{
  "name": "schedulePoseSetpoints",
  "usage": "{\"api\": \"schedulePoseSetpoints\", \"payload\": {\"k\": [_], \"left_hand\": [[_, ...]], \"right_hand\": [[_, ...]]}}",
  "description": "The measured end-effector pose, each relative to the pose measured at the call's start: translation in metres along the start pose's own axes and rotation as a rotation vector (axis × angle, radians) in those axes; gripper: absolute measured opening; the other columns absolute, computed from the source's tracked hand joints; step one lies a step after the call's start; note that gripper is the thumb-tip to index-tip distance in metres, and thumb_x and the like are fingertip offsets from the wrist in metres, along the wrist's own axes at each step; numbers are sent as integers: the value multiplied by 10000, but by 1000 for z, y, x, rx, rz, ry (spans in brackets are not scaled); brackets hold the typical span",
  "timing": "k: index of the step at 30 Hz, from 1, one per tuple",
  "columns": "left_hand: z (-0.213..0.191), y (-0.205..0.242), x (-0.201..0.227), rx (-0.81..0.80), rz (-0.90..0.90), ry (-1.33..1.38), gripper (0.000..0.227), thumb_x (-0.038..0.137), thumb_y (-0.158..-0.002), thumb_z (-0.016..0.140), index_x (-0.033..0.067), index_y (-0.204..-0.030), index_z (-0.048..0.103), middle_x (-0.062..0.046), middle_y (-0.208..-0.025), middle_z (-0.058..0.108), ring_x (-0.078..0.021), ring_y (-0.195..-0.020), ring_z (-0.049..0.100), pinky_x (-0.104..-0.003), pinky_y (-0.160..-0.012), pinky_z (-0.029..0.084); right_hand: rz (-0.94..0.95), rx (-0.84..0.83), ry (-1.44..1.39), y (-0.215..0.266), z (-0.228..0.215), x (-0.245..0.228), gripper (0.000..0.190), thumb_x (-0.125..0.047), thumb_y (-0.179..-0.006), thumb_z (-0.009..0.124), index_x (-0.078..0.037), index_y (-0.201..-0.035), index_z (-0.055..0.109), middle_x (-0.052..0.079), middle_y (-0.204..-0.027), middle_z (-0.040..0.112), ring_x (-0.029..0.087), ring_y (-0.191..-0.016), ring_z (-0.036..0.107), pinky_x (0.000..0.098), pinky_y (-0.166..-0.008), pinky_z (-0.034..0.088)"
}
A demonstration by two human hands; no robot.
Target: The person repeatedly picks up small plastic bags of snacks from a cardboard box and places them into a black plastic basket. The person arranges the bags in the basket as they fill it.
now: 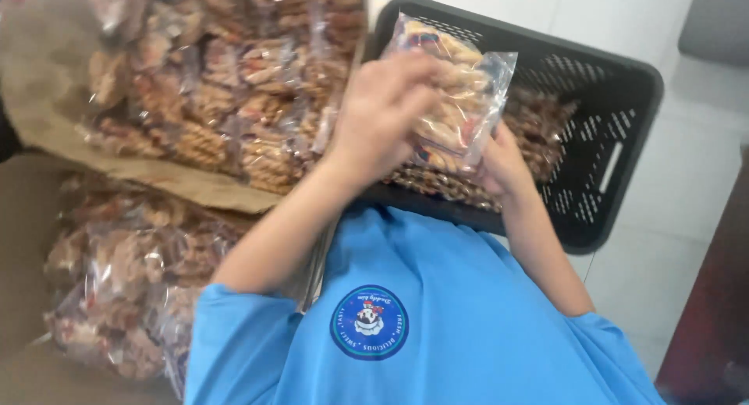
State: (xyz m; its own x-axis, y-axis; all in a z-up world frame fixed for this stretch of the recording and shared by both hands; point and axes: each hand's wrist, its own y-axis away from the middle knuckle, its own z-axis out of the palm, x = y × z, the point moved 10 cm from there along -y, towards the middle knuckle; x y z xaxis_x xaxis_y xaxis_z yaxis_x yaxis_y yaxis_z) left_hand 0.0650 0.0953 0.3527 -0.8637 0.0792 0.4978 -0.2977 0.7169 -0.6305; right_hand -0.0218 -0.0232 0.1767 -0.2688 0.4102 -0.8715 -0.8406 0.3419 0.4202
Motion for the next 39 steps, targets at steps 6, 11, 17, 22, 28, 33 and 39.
{"api": "schedulePoseSetpoints", "payload": {"k": [6,11,17,22,28,33,39], "left_hand": [[125,43,34,-100,212,-199,208,109,-948,481,128,-1128,583,-132,-1339,495,-291,-1264,470,-534,-1023,347],[152,54,47,-253,158,57,178,156,-811,602,117,-984,602,-139,-1407,438,-313,-1290,451,-452,-1040,360],[162,59,-10,-115,-496,469,802,313,-817,748,39,-1393,262,-225,-1405,287,-406,-1338,290,-530,-1096,274],[218,103,-56,-118,-863,967,582,239,-883,692,82,-1320,341,-191,-1296,494,-310,-1230,476,-441,-1013,401],[210,140,-82,-76,-1173,1099,463,295,-915,645,113,-1272,412,-129,-1238,496,-221,-993,556,-355,-714,515],[219,125,-32,-569,-1257,1087,662,435,-841,661,6,-1301,457,-257,-1278,476,-339,-1111,565,-380,-738,551],[273,195,-64,-596,-1635,1408,552,504,-809,679,71,-1146,614,-190,-1051,662,-349,-892,685,-569,-646,567]], "right_hand": [[37,152,-749,38,-23,-10,694,-677,-765,450,-113,-1155,562,96,-1073,629,235,-863,662,320,-610,559],[-96,351,-240,41,-116,77,464,-268,-877,695,-84,-1237,467,158,-1201,514,313,-997,601,475,-655,555],[-289,359,-68,60,-132,61,709,-185,-758,818,-105,-1329,406,128,-1286,512,246,-1190,491,434,-960,439],[-148,344,-161,59,-148,83,633,-284,-732,808,-160,-1240,451,67,-1130,587,201,-906,627,318,-619,550],[-364,482,-158,91,-168,8,449,-153,-849,706,-117,-1211,442,86,-1117,607,217,-929,643,316,-771,548],[-1012,323,613,126,-78,-97,436,-145,-787,774,79,-1101,570,266,-1111,605,413,-1089,584,476,-963,444],[-1053,-109,1160,131,-2,-62,965,-753,-634,527,-40,-1285,528,149,-1320,528,332,-1195,528,492,-1028,341]]}}
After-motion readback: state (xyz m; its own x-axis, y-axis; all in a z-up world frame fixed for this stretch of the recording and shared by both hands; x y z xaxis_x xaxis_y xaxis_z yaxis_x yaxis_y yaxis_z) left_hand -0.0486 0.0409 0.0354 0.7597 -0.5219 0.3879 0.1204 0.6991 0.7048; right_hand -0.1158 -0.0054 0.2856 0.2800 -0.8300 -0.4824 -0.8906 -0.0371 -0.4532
